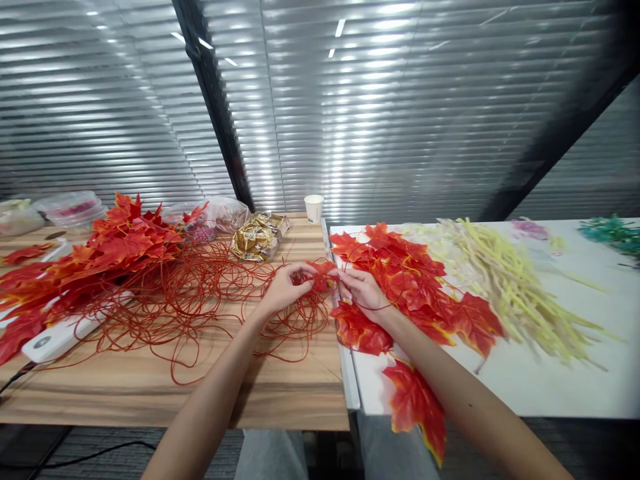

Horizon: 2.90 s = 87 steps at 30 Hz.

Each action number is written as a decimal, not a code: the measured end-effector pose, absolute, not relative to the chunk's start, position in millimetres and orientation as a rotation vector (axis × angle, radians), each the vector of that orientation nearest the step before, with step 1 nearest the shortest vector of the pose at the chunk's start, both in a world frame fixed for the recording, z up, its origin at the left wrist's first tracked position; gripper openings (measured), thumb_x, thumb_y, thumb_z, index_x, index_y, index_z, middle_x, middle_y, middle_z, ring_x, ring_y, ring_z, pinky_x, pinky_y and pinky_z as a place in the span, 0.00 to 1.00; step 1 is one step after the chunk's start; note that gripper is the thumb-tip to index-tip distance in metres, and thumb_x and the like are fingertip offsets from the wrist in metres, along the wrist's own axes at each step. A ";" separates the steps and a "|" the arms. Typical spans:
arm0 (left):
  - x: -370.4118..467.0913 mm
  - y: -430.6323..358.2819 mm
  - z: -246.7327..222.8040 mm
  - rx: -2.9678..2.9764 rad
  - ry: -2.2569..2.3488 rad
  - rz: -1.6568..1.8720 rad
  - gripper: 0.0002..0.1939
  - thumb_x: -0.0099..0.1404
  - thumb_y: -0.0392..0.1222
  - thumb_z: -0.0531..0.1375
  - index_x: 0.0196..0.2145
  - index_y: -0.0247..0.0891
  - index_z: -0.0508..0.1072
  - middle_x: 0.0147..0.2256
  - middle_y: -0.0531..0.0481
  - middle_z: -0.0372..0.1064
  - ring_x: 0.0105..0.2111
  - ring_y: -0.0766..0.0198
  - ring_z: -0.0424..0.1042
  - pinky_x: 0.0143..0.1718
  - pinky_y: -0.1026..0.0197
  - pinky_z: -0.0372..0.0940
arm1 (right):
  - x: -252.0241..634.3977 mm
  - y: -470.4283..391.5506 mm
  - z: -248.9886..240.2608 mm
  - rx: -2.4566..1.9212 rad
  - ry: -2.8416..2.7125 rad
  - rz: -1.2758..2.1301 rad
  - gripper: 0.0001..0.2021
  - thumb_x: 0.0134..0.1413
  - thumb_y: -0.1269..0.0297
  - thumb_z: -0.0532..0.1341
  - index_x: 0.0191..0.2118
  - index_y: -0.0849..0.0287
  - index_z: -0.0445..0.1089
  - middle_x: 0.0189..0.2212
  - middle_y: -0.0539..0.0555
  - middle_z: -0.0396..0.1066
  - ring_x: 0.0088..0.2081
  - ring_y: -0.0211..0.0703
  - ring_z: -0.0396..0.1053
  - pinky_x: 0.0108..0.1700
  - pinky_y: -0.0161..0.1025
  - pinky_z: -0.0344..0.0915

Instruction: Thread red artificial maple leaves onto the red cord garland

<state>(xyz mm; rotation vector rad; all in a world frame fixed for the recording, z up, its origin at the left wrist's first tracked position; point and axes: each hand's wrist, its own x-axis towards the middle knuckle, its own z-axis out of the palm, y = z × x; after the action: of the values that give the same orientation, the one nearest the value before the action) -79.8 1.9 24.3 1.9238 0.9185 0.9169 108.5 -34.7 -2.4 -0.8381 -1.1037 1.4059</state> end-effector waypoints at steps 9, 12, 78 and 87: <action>-79.6 0.0 23.9 2.133 1.144 0.981 0.10 0.50 0.33 0.55 0.31 0.34 0.73 0.33 0.49 0.72 0.33 0.64 0.68 0.38 0.63 0.62 | 107.0 -36.4 -4.8 -0.901 -1.200 1.279 0.16 0.43 0.57 0.64 0.37 0.62 0.72 0.14 0.44 0.56 0.16 0.28 0.48 0.19 0.31 0.46; -79.4 0.3 22.5 2.120 1.143 0.997 0.10 0.51 0.33 0.55 0.31 0.34 0.73 0.32 0.49 0.72 0.33 0.64 0.69 0.37 0.64 0.62 | 105.8 -35.3 -4.9 -0.917 -1.157 1.277 0.16 0.41 0.57 0.65 0.35 0.63 0.72 0.15 0.45 0.58 0.16 0.27 0.47 0.19 0.31 0.45; -85.0 -9.0 41.1 2.310 1.256 1.549 0.09 0.59 0.39 0.55 0.36 0.38 0.73 0.38 0.47 0.71 0.39 0.63 0.67 0.43 0.59 0.62 | 99.9 -45.0 -2.0 -0.864 -1.252 1.286 0.14 0.48 0.56 0.60 0.22 0.62 0.66 0.14 0.44 0.56 0.17 0.29 0.51 0.22 0.32 0.49; -70.3 -15.9 35.6 2.114 0.993 1.177 0.10 0.59 0.44 0.56 0.31 0.36 0.75 0.32 0.47 0.74 0.33 0.63 0.71 0.37 0.62 0.65 | 97.8 -53.5 12.5 -0.974 -1.431 1.197 0.17 0.47 0.55 0.60 0.17 0.61 0.63 0.14 0.46 0.58 0.19 0.31 0.55 0.23 0.32 0.53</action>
<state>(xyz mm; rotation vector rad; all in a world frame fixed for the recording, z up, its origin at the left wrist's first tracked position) -70.3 -15.9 35.6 2.1139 0.9930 1.1771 97.8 -53.5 12.5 -0.9738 -1.4311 1.1970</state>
